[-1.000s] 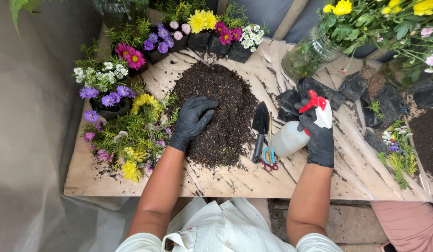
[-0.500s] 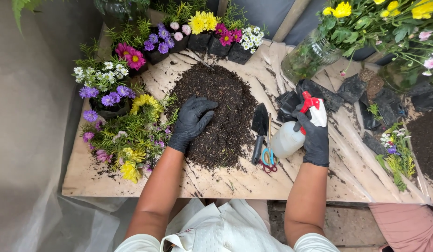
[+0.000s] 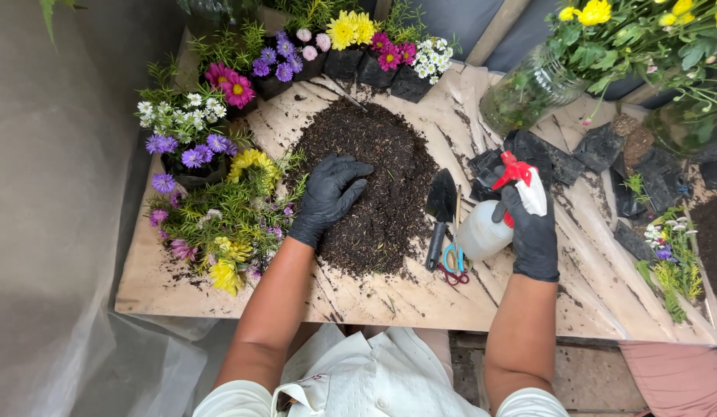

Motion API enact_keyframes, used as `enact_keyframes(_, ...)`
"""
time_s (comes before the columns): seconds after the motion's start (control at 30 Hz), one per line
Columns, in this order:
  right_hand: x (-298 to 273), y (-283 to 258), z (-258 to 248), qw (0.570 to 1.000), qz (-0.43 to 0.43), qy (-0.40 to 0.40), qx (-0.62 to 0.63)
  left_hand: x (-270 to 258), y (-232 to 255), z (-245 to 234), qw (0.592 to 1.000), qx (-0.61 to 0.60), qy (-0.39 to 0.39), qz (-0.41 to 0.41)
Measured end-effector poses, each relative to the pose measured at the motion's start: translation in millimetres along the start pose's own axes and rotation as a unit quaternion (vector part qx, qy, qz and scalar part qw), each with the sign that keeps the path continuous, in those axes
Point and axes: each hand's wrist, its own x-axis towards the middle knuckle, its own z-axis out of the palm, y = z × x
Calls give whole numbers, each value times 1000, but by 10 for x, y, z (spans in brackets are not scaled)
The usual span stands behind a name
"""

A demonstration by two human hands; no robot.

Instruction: The person arranges small flowers into a black plastic pot filled with soil. They place purple and white flowers into the pot, adjust the arrangement, and then spray water onto the soil and flowers using a spray bottle.

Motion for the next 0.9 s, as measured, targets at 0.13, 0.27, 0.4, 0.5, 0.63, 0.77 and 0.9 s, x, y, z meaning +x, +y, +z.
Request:
enact_keyframes(0.13,210,-216,79,1000,4,-12,19,6,-3,-18,1000,0,-4,-1)
enact_keyframes(0.27,455,-819,408,997,-2,-66,-33,-6,-31,11,1000,0,1,0)
enact_keyframes(0.4,820,-716,558,991,-12,-115,-74,11,-20,16,1000,3,10,18)
enact_keyframes(0.5,913,-873,728,980,47,-101,-164,30,7,2,1000,-9,18,20)
enact_keyframes(0.63,1040,-998,864,975,54,-100,-189,27,21,-15,999,-18,25,19)
enact_keyframes(0.77,1330,-769,813,981,81,-96,-149,38,25,-16,999,-11,32,32)
enact_keyframes(0.9,1483,-635,822,985,90,-135,-55,16,17,1,998,-3,47,49)
